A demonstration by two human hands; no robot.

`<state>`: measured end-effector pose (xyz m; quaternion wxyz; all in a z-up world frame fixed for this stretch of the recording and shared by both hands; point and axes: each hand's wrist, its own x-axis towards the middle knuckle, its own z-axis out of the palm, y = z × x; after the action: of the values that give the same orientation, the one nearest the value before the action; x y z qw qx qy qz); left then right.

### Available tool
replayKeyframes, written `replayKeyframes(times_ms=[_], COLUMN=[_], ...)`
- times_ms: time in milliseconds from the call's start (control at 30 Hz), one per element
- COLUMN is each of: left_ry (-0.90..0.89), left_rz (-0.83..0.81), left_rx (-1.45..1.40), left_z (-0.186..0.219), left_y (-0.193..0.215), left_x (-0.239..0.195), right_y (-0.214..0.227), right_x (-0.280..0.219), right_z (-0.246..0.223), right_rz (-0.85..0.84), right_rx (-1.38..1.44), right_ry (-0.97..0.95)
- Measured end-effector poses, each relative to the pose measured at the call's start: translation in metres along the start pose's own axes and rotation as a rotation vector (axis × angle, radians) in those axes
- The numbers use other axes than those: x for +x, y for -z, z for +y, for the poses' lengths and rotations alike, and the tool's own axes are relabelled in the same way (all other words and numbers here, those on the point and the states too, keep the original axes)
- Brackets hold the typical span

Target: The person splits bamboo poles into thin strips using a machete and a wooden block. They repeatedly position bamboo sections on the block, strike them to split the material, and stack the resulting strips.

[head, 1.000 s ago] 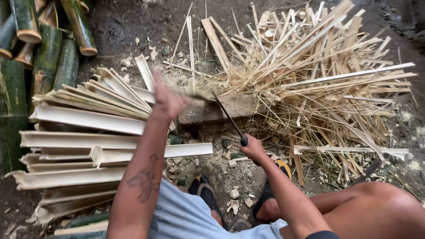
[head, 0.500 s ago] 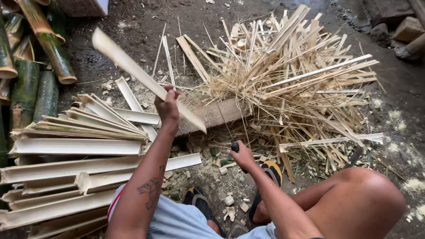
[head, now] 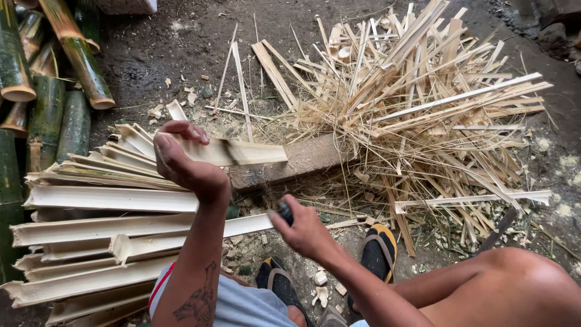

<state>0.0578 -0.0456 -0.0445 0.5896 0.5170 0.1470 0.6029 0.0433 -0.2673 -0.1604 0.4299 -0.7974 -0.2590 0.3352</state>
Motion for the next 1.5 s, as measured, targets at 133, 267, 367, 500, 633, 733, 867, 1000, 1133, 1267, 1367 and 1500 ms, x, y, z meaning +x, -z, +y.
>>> replayKeyframes(times_ms=[133,267,367,500,633,733,867,1000,1133,1267,1367,1500], left_ry=[0.025,0.068,-0.017,-0.005,0.009,0.061,0.186,0.177,0.15,0.083,0.119,0.136], left_rz=[0.05,0.116,0.104,0.108,0.09,0.086,0.178,0.192,0.154,-0.134,-0.394,-0.406], left_rx=[-0.04,-0.081,0.016,0.053,0.004,0.078,0.052,0.017,0.037,0.064,-0.114,-0.083], left_z=[-0.007,-0.016,-0.025,-0.031,-0.022,-0.01,-0.006,-0.013,-0.016,-0.016,-0.015,-0.011], left_y=[0.012,0.025,0.019,0.01,0.011,0.013,0.006,0.004,-0.004,-0.012,-0.01,-0.004], left_x=[0.005,0.025,0.026,0.021,0.021,0.025,0.024,0.021,0.021,0.015,0.011,0.004], right_y=[-0.005,0.019,0.015,-0.015,-0.01,0.011,0.0,-0.041,-0.022,0.015,0.016,-0.003], right_x=[0.044,0.076,0.059,0.026,0.046,0.067,0.048,0.035,0.056,0.03,0.005,0.017], right_z=[0.004,0.041,0.043,0.033,0.048,0.074,0.1,0.124,0.125,0.087,0.052,0.049], right_rz=[-0.024,0.004,0.002,-0.081,0.003,0.01,-0.01,0.142,0.242,0.159,0.137,0.129], right_rx=[0.014,-0.031,0.001,0.029,0.109,-0.005,-0.019,-0.074,-0.02,0.042,0.071,0.121], right_ry=[-0.175,-0.534,-0.397,-0.121,-0.331,-0.439,-0.408,-0.144,-0.314,-0.317,-0.073,-0.104])
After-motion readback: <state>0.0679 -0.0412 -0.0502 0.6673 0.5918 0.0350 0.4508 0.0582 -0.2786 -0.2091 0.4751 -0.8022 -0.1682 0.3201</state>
